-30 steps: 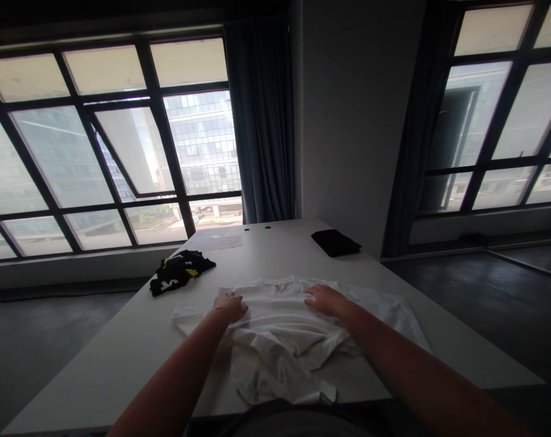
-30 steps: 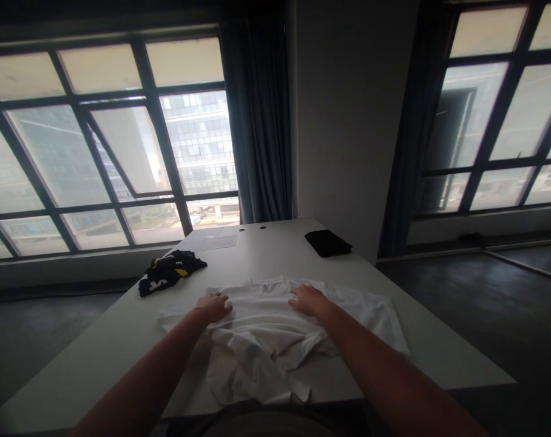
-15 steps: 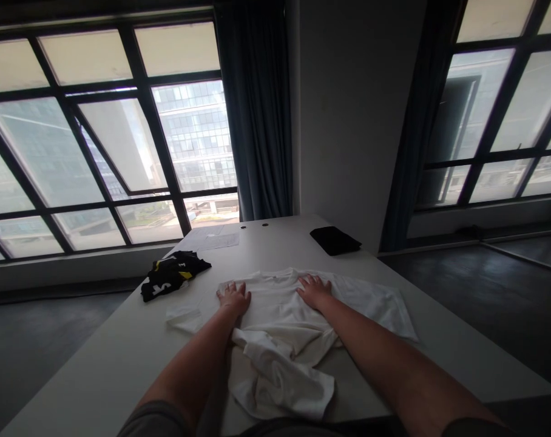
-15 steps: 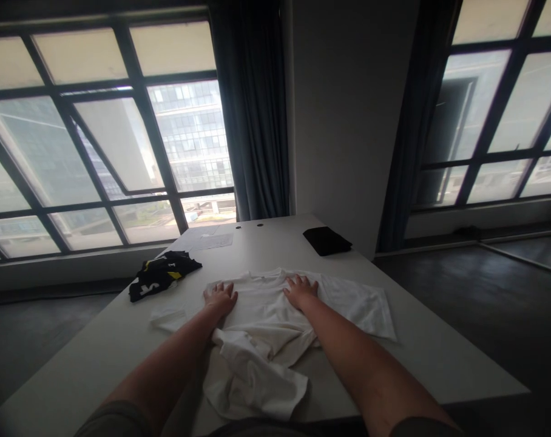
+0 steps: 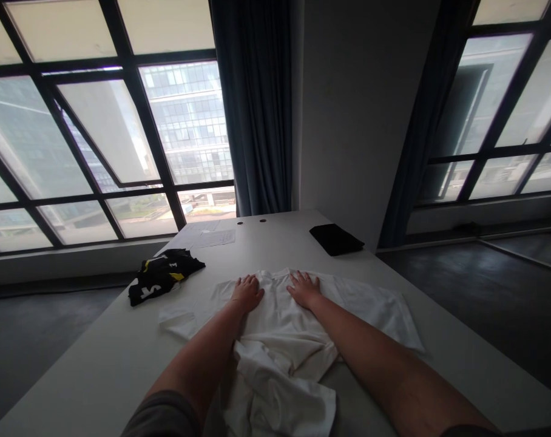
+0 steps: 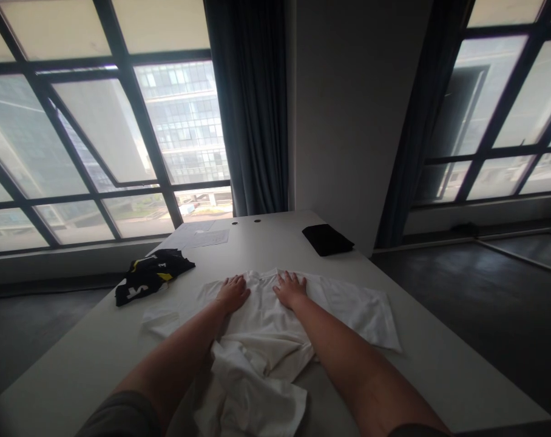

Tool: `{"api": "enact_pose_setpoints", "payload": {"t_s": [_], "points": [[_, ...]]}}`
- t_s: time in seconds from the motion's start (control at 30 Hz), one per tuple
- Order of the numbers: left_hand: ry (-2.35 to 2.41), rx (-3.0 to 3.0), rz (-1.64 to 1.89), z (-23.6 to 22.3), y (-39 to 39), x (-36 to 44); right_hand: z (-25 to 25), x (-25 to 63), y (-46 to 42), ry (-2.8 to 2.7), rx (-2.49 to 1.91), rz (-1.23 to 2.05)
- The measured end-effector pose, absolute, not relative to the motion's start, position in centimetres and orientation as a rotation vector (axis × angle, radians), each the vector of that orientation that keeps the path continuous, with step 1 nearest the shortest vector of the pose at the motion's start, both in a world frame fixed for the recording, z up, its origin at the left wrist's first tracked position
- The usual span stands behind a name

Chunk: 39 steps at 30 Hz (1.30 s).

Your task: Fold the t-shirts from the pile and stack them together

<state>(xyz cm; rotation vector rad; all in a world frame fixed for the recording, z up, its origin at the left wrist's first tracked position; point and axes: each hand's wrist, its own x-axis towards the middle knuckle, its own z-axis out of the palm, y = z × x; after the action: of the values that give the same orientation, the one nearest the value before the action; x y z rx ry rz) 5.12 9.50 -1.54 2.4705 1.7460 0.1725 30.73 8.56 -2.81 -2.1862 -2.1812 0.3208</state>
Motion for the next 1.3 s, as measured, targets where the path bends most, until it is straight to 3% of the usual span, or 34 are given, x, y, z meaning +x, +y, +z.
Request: {"api": "enact_pose_setpoints", "payload": {"t_s": [0.67,0.87,1.3], "points": [[1.861,2.328,0.138,-2.5,15.6,4.8,-2.6,30.5,14.1,-2.09,-2.303,0.344],[2.101,2.158,0.179,-3.0,16.0,4.3,-2.1,30.9,14.1,-2.065,-2.326,0.327],[2.298,1.982,0.211,-3.7,7.6,-13.6,-4.7,44.3,7.9,-2.057,-2.284,0.047]]}}
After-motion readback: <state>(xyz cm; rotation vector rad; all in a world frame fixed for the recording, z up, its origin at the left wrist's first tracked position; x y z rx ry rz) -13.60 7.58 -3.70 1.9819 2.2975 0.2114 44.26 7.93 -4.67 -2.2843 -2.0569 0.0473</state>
